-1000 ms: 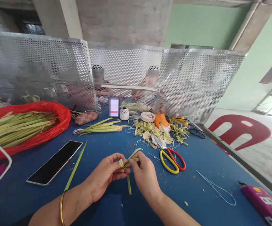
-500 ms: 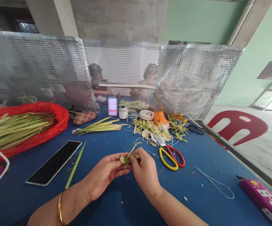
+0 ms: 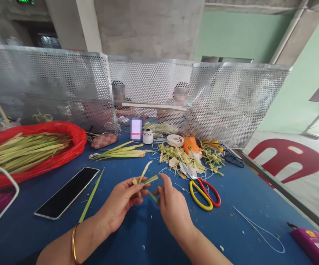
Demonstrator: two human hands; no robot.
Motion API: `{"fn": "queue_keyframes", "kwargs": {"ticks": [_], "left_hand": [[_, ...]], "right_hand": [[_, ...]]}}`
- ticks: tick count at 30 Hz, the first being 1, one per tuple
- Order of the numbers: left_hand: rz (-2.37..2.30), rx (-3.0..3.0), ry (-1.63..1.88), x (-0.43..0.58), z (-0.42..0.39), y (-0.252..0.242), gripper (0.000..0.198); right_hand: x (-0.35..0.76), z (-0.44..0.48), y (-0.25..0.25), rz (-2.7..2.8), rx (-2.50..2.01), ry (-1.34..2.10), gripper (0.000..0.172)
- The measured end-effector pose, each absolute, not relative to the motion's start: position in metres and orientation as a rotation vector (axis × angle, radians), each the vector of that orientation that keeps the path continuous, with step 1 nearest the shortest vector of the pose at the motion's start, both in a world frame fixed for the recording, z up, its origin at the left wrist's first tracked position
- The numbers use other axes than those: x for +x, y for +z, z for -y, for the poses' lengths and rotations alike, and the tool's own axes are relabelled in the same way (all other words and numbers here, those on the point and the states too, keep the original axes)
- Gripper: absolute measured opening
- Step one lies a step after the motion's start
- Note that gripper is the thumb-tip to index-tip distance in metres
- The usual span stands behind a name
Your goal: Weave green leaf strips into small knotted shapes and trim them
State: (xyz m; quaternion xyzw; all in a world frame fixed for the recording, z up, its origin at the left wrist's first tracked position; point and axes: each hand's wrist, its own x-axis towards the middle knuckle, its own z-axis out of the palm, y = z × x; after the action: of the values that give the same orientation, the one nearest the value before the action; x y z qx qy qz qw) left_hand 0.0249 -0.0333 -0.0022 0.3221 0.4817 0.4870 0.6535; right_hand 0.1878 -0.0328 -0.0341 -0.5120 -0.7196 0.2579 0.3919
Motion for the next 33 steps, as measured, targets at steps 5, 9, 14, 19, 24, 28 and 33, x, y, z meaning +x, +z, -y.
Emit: {"fn": "queue_keyframes", "kwargs": {"ticks": [5, 9, 14, 19, 24, 28, 33], "left_hand": [[-1.074, 0.639, 1.101, 0.018, 0.029, 0.001, 0.018], [-1.112, 0.728, 1.090, 0.020, 0.031, -0.001, 0.021], [-1.160, 0.918, 1.039, 0.022, 0.030, -0.009, 0.026], [-1.157, 1.023, 0.937, 0.020, 0.030, -0.006, 0.036], [-1.138, 1.200, 0.782, 0.021, 0.035, 0.000, 0.018], [-1.082, 1.278, 0.701, 0.025, 0.038, -0.003, 0.019], [-0.950, 1.218, 0.687, 0.026, 0.041, 0.000, 0.021]], "right_hand": [[0.199, 0.028, -0.024, 2.298, -0.895, -0.180, 0.036], [0.199, 0.032, -0.015, 2.415, -0.652, -0.332, 0.024], [0.194, 0.038, -0.013, 2.431, -0.591, -0.254, 0.019], [0.191, 0.038, -0.009, 2.281, -0.615, -0.099, 0.019], [0.190, 0.037, -0.009, 2.174, -0.691, 0.025, 0.017], [0.187, 0.037, -0.018, 2.198, -0.854, -0.105, 0.018], [0.186, 0.039, -0.022, 2.160, -1.133, -0.191, 0.026]]}}
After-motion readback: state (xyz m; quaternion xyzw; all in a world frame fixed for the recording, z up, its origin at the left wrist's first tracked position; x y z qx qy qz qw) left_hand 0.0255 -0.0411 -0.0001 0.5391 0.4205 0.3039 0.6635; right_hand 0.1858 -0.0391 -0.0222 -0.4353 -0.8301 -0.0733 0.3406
